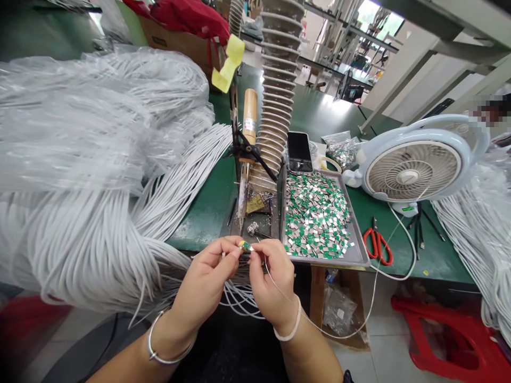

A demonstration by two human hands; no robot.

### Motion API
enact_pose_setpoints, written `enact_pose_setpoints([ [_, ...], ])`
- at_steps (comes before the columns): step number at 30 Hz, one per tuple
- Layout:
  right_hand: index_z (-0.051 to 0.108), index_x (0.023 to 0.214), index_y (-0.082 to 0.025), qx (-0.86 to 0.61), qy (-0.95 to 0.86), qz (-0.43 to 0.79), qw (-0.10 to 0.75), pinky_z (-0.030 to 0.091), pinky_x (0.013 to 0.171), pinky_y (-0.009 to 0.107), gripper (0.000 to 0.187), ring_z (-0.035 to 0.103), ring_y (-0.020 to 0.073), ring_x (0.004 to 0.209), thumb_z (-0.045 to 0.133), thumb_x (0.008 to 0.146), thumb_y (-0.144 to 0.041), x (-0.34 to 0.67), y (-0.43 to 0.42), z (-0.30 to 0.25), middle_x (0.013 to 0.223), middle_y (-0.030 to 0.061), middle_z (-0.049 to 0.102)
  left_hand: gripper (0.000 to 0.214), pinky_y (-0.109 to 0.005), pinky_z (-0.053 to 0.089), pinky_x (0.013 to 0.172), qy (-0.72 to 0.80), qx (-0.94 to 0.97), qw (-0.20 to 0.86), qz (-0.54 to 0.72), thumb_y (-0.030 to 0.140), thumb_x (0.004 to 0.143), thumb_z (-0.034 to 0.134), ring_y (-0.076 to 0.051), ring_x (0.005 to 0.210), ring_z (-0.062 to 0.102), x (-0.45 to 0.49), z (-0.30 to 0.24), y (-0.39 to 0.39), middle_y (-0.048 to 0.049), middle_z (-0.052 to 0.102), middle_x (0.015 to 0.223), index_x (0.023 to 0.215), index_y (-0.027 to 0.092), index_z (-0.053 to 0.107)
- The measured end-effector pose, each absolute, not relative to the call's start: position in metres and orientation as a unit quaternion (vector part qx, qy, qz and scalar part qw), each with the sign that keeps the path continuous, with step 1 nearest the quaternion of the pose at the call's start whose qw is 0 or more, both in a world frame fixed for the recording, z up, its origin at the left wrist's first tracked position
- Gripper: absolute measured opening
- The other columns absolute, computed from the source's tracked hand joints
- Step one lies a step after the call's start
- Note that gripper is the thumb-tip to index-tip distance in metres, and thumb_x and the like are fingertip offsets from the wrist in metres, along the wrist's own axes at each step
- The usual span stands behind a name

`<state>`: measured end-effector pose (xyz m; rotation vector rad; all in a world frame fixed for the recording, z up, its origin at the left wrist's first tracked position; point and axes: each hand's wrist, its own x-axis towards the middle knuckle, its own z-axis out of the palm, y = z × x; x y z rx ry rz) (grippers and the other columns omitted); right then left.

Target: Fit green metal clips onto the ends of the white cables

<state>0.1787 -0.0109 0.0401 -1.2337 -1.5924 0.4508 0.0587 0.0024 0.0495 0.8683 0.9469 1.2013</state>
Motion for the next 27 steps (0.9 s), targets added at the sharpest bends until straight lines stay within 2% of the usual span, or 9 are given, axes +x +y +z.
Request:
enact_pose_setpoints([
  [11,0.057,0.092,-0.020,-0.512,-0.679,0.155,0.503,0.052,0.066,0.029,0.016,0.057,0.0151,0.079,0.049,0.084,-0.009,0.179,-0.011,0.041,0.083,0.0042,0.058,0.013,-0.023,0.044,0.077,0.421,0.407,0.618,0.524,0.016,0.080,0.055,-0.013,0.082,0.056,0.058,0.047,0.002,-0.0015,0.059,0.088,0.067,0.018,0.056],
  [15,0.054,0.109,-0.020,-0.496,-0.700,0.122,0.500,0.054,0.071,0.035,0.027,0.058,0.0177,0.083,0.044,0.086,-0.010,0.182,-0.015,0.039,0.090,0.0070,0.060,0.012,-0.024,0.042,0.077,0.440,0.390,0.623,0.516,0.018,0.079,0.057,-0.013,0.083,0.055,0.058,0.046,0.003,-0.0019,0.060,0.090,0.067,0.018,0.055],
  [20,0.042,0.128,-0.020,-0.471,-0.676,0.102,0.557,0.056,0.068,0.036,0.041,0.060,0.0181,0.085,0.036,0.089,-0.012,0.181,-0.021,0.024,0.107,0.0115,0.059,0.013,-0.024,0.041,0.068,0.466,0.371,0.628,0.501,0.022,0.077,0.058,-0.013,0.075,0.055,0.060,0.047,0.006,-0.0029,0.060,0.092,0.066,0.018,0.053],
  [23,0.040,0.128,-0.022,-0.459,-0.663,0.103,0.582,0.058,0.071,0.036,0.041,0.063,0.0179,0.089,0.037,0.089,-0.011,0.179,-0.022,0.017,0.109,0.0102,0.061,0.013,-0.023,0.039,0.061,0.470,0.364,0.629,0.500,0.022,0.077,0.058,-0.010,0.066,0.051,0.061,0.047,0.007,-0.0025,0.060,0.093,0.066,0.018,0.053],
  [27,0.046,0.122,-0.023,-0.453,-0.683,0.092,0.565,0.058,0.079,0.039,0.040,0.063,0.0189,0.099,0.040,0.087,-0.006,0.179,-0.020,0.018,0.109,0.0092,0.063,0.013,-0.022,0.036,0.056,0.466,0.355,0.634,0.505,0.024,0.076,0.059,-0.009,0.061,0.048,0.061,0.048,0.008,-0.0025,0.060,0.093,0.066,0.018,0.054],
])
